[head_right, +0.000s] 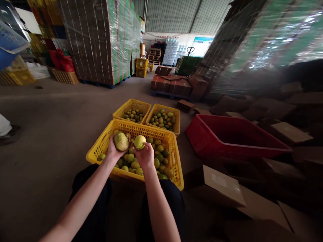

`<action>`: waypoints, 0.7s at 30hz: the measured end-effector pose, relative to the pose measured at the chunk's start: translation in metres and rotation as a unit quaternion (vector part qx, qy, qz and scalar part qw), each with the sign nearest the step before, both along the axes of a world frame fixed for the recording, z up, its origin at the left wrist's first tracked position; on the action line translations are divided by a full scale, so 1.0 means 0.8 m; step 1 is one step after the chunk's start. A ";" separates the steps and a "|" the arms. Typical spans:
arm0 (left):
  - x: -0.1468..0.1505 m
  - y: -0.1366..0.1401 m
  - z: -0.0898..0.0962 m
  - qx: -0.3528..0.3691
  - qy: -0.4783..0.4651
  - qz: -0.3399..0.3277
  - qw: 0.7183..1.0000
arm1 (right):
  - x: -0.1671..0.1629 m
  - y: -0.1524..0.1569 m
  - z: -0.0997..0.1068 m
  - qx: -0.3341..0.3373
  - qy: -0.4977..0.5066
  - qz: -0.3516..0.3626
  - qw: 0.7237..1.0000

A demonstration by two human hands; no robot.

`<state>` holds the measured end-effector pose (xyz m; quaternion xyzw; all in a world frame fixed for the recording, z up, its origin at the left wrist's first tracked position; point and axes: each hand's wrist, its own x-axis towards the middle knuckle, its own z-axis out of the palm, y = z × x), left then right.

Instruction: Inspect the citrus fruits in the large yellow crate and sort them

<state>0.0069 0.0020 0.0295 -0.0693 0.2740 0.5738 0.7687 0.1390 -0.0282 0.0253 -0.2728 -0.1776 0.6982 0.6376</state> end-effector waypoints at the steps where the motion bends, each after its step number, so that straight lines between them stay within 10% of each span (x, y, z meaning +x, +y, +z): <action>1: -0.002 0.001 -0.001 -0.002 -0.006 0.000 1.000 | -0.001 0.002 -0.001 -0.013 -0.006 0.003 1.000; 11: -0.024 -0.001 0.011 0.034 -0.060 -0.017 0.997 | -0.007 0.009 -0.012 -0.088 -0.082 0.053 0.991; 21: -0.028 -0.014 0.023 0.127 -0.068 -0.024 0.989 | -0.014 0.008 -0.016 0.028 -0.117 -0.034 0.992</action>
